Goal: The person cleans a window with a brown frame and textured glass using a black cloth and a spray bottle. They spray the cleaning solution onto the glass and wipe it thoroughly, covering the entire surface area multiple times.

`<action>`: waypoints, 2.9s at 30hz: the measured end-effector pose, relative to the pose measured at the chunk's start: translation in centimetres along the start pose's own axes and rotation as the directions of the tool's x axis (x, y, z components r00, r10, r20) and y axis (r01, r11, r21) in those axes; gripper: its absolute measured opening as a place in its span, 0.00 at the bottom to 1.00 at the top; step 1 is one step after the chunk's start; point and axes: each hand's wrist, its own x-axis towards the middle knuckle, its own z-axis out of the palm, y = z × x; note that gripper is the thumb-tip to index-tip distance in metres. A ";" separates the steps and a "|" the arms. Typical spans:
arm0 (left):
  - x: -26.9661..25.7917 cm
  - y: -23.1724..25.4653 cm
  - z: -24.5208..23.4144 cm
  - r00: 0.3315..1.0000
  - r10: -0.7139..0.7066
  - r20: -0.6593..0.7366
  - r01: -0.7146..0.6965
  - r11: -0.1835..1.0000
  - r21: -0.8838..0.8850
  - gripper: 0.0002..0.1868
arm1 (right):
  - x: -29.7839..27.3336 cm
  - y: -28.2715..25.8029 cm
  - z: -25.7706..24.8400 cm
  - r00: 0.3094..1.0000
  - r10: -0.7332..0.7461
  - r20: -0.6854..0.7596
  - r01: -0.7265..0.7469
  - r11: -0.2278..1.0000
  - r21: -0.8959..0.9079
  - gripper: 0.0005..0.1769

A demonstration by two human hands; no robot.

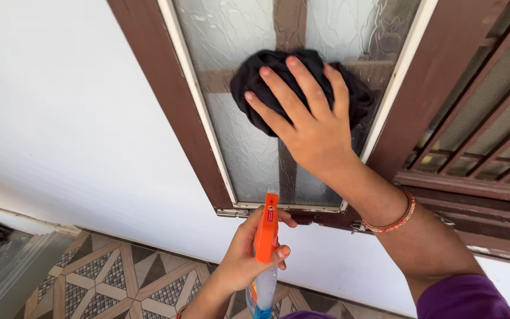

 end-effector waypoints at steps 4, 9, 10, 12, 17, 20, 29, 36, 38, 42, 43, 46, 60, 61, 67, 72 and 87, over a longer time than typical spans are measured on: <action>0.7 -2.6 -0.2 0.997 -0.051 0.061 0.056 0.995 -0.081 0.30 | -8.8 -3.2 -0.2 0.974 -0.177 0.144 0.176 0.984 0.020 0.11; 1.5 -6.5 1.4 0.984 -0.108 0.141 0.121 0.989 -0.086 0.29 | -19.7 -6.8 -3.5 0.884 -0.049 0.465 -0.135 0.926 0.354 0.10; 2.2 -7.3 2.0 0.985 -0.095 0.141 0.106 0.992 -0.070 0.29 | -21.6 -6.9 -4.4 0.836 -0.002 0.549 -0.261 0.879 0.400 0.11; 3.3 -8.5 3.6 0.989 -0.060 0.137 0.067 0.997 -0.043 0.28 | -25.0 -6.8 -6.7 0.707 0.065 0.704 -0.509 0.739 0.442 0.15; 6.0 -10.5 10.7 0.995 0.103 0.014 -0.103 0.995 0.011 0.29 | -31.1 -4.5 -13.8 0.299 0.281 0.912 -0.858 0.498 0.128 0.13; 8.4 -11.7 15.2 0.956 0.238 -0.173 -0.258 0.960 -0.106 0.31 | -33.1 -1.8 -17.7 0.157 0.244 0.957 -0.897 0.441 0.035 0.15; 18.5 -14.8 26.4 0.913 0.347 -0.214 -0.401 0.857 -0.324 0.40 | -33.3 3.4 -23.9 0.157 0.674 0.722 -0.820 0.496 -0.286 0.43; 23.7 -18.2 34.2 0.971 0.235 -0.051 -0.228 0.832 -0.507 0.39 | -41.6 10.7 -23.3 0.028 0.845 0.535 -0.744 0.375 -0.553 0.38; 25.2 -18.7 35.3 0.963 0.269 -0.010 -0.245 0.863 -0.443 0.37 | -43.8 12.5 -23.3 0.039 0.806 0.591 -0.859 0.329 -0.392 0.33; 26.1 -18.5 36.2 0.955 0.285 0.083 -0.223 0.872 -0.435 0.48 | -46.1 13.1 -23.7 0.027 0.765 0.643 -0.945 0.229 -0.232 0.32; 25.4 -18.2 36.6 0.950 0.292 0.111 -0.218 0.875 -0.432 0.50 | -46.6 13.2 -23.8 0.065 0.770 0.635 -0.951 0.241 -0.196 0.30; 24.7 -17.5 36.8 0.934 0.315 0.167 -0.231 0.891 -0.390 0.49 | -48.5 13.6 -24.4 0.119 0.776 0.619 -0.957 0.255 -0.136 0.25; 28.0 -21.4 30.9 0.872 0.281 0.400 -0.434 0.822 0.369 0.51 | -48.1 15.5 -20.3 0.138 0.778 0.612 -0.768 0.474 -0.430 0.41; 28.2 -21.7 30.2 0.844 0.301 0.443 -0.500 0.741 0.448 0.50 | -48.1 15.6 -20.2 0.194 0.770 0.608 -0.738 0.523 -0.426 0.41; 29.0 -22.2 28.1 0.767 0.379 0.517 -0.641 0.485 0.595 0.52 | -48.1 14.0 -19.8 0.285 0.765 0.577 -0.647 0.598 -0.473 0.38; 27.3 -22.7 28.4 0.798 0.388 0.461 -0.601 0.465 0.650 0.48 | -48.2 12.5 -19.6 0.312 0.786 0.534 -0.686 0.575 -0.446 0.46; 24.1 -21.0 28.4 0.876 0.362 0.319 -0.478 0.563 0.675 0.49 | -47.3 11.7 -20.7 0.215 0.868 0.448 -0.814 0.412 -0.408 0.53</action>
